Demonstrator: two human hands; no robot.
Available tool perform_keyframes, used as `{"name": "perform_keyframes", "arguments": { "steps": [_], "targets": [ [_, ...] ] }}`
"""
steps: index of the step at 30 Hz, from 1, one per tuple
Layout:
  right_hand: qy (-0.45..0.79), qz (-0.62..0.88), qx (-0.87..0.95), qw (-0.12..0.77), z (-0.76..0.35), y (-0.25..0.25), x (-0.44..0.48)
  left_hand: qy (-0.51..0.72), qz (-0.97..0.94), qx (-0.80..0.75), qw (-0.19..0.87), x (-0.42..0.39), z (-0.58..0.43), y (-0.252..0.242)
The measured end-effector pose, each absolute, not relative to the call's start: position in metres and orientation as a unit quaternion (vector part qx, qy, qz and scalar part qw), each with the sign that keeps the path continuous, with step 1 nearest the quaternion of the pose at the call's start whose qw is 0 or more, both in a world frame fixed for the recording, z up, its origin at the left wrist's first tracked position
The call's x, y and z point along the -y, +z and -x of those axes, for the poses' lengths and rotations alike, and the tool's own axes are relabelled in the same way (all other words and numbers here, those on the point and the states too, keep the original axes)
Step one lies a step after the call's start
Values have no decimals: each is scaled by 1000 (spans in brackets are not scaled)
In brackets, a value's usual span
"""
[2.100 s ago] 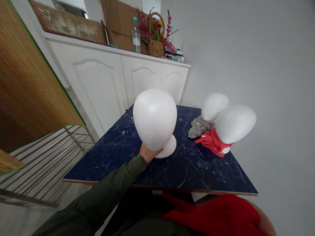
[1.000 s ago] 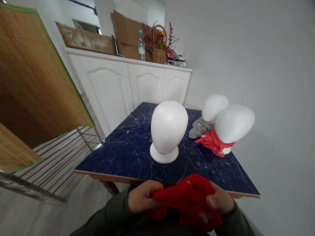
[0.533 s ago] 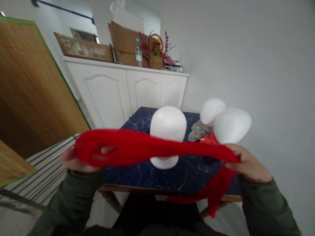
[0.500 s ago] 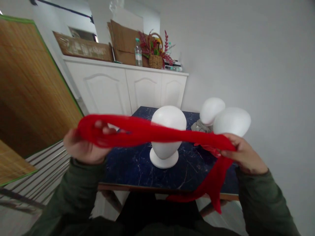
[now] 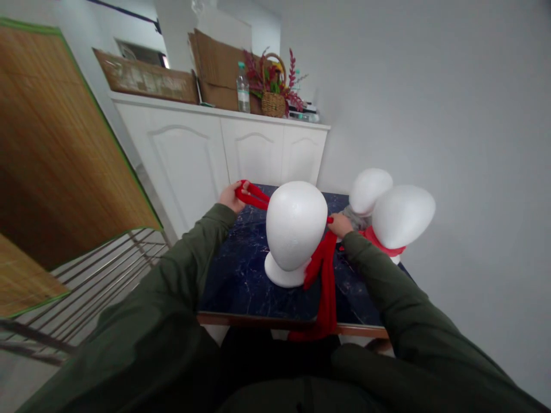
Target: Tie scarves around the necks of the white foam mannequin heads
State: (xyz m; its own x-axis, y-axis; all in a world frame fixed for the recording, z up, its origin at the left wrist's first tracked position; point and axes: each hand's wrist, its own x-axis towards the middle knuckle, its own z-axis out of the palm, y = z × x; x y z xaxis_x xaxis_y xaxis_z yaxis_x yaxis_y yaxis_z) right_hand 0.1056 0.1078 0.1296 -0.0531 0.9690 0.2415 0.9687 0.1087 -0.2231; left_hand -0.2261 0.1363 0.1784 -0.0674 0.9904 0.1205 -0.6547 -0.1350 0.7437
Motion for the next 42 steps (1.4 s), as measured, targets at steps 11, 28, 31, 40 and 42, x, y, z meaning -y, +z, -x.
{"name": "perform_keyframes", "arguments": {
  "steps": [11,28,31,40,42],
  "targets": [
    [-28,728,672,132,-116,23,-8,420,-506,-297,692,14,231,56],
    [294,629,687,217,-76,43,59,306,-431,-329,783,46,176,38],
    [571,516,534,349,-58,43,66,266,-434,-331,794,46,171,36],
    [733,352,286,507,1,38,69,290,-559,-339,699,49,168,57],
    [725,349,321,500,5,39,65,252,-607,-323,681,50,169,64]
  ]
}}
